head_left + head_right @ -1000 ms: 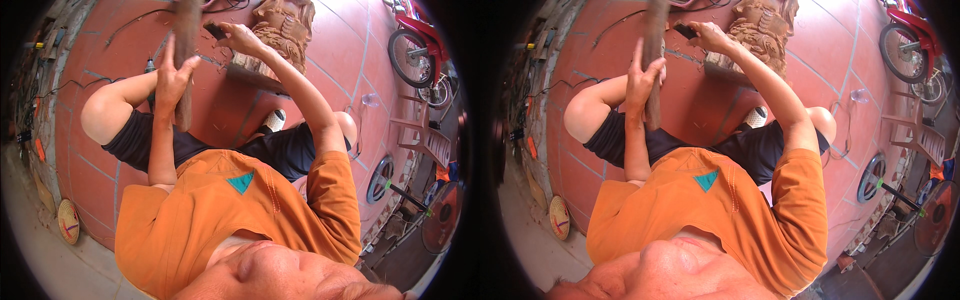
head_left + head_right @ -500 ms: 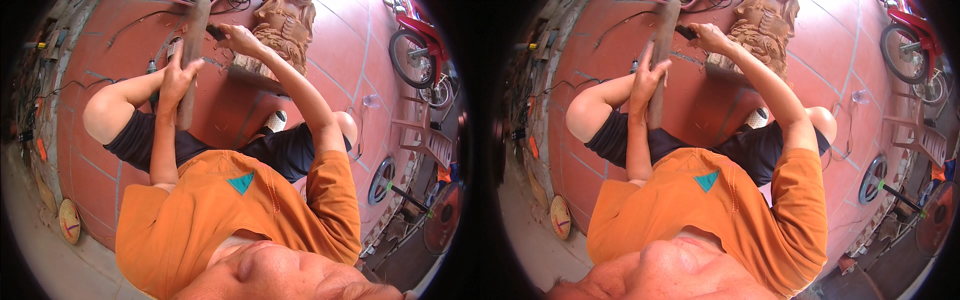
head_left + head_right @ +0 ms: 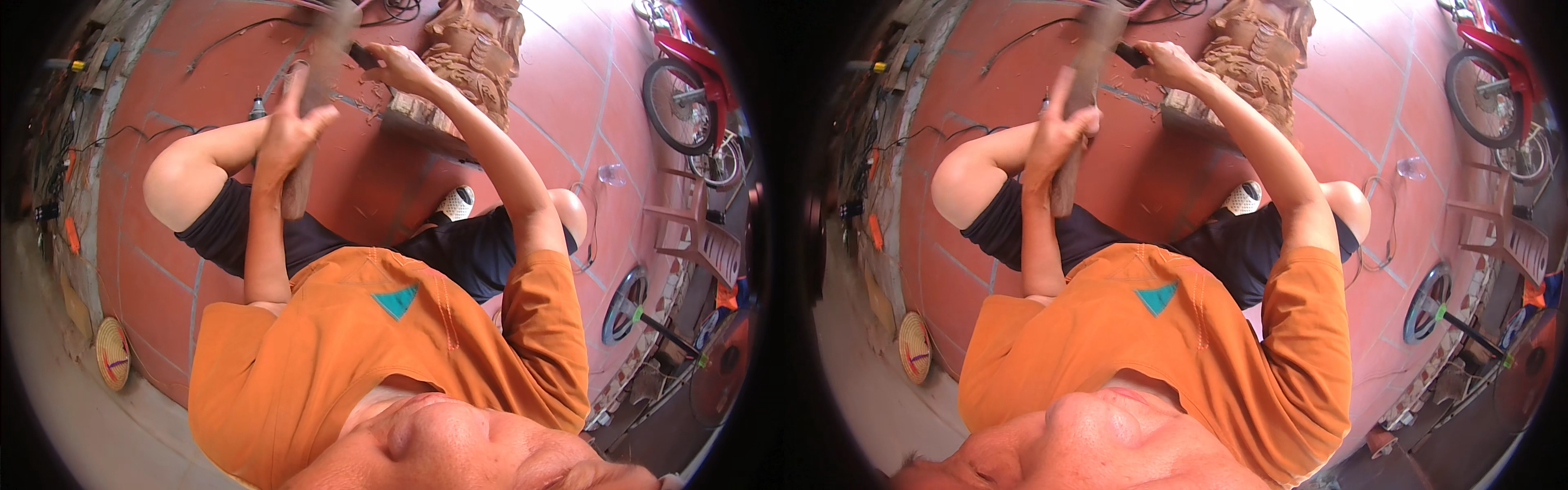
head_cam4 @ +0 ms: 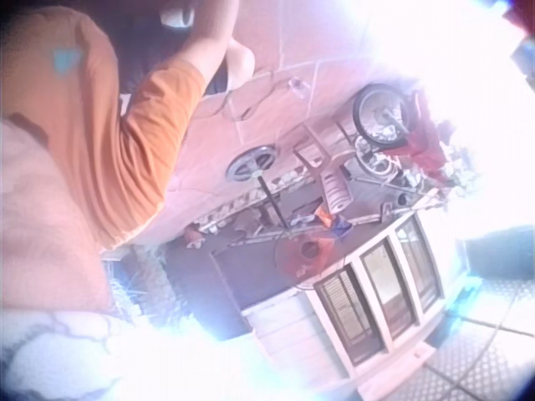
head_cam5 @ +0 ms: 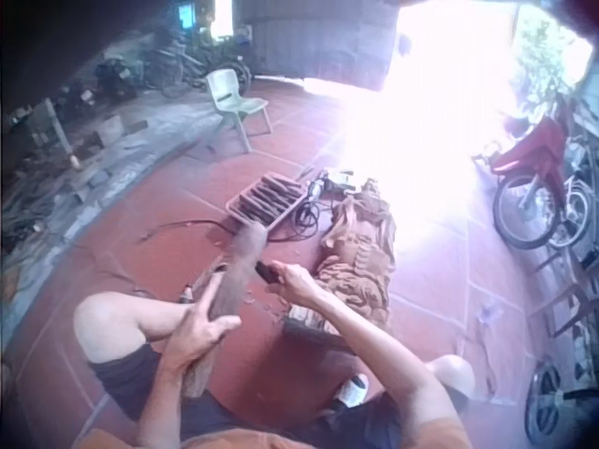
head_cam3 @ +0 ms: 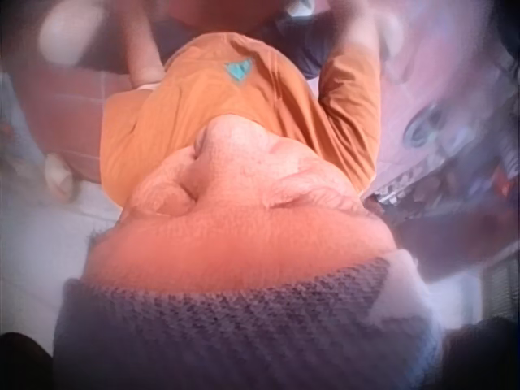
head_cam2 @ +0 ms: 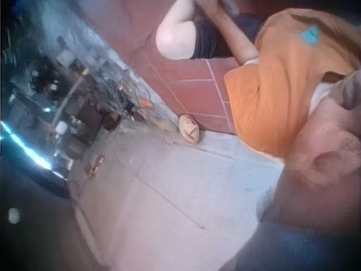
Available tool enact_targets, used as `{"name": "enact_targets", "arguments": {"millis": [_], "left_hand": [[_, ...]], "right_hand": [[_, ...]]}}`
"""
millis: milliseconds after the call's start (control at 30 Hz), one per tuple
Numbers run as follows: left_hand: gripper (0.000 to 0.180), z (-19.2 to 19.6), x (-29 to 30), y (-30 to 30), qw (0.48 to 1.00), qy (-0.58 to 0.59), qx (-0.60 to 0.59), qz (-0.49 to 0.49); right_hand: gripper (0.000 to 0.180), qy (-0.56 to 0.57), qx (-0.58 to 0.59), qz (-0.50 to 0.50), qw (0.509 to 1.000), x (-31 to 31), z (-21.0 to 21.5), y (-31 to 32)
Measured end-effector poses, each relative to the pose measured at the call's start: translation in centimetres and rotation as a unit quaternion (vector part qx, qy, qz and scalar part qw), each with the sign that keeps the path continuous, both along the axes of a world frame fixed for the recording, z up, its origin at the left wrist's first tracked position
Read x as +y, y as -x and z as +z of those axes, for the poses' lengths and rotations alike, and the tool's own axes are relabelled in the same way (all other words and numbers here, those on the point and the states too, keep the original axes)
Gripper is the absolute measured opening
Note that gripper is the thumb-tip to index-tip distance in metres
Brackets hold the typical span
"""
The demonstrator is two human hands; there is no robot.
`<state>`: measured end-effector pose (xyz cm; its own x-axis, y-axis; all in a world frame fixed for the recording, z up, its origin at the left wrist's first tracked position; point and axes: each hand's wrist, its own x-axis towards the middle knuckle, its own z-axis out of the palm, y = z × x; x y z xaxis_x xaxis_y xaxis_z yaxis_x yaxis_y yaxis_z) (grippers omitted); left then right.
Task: The person sits on the floor and carves a wooden sculpture using a chisel and mallet. They repeatedly strike the chisel to shape the wood, occasionally adjusting the tool and the piece.
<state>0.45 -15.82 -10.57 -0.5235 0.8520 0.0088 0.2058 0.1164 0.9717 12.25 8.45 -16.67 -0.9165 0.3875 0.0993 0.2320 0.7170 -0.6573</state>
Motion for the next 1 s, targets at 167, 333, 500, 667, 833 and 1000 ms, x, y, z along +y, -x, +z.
{"name": "enact_targets", "arguments": {"millis": [167,333,500,667,833,1000], "left_hand": [[0.084,0.3,-0.7,-0.3,0.985,-0.048,-0.165,-0.016],[0.080,4.6,0.0,0.2,0.985,-0.133,-0.076,0.075],[0.079,2.3,0.0,-0.4,0.993,0.079,-0.073,-0.044],[0.080,2.5,-1.0,2.4,0.981,0.001,-0.185,-0.057],[0.078,6.4,0.5,3.4,0.992,-0.066,-0.101,0.036],[0.081,3.0,1.1,2.6,0.992,0.067,-0.102,-0.020]], "right_hand": [[0.048,0.011,0.000,-0.007,1.000,-0.2,0.4,0.1],[0.051,-0.007,0.012,-0.007,1.000,-0.1,0.1,-0.2],[0.053,-0.010,0.006,-0.003,1.000,0.0,-0.3,0.4],[0.049,0.003,-0.011,-0.006,1.000,0.0,-0.3,0.3],[0.045,-0.004,-0.023,-0.013,1.000,0.2,-0.7,0.4],[0.044,0.041,-0.043,-0.001,0.998,0.2,-0.3,0.7]]}}
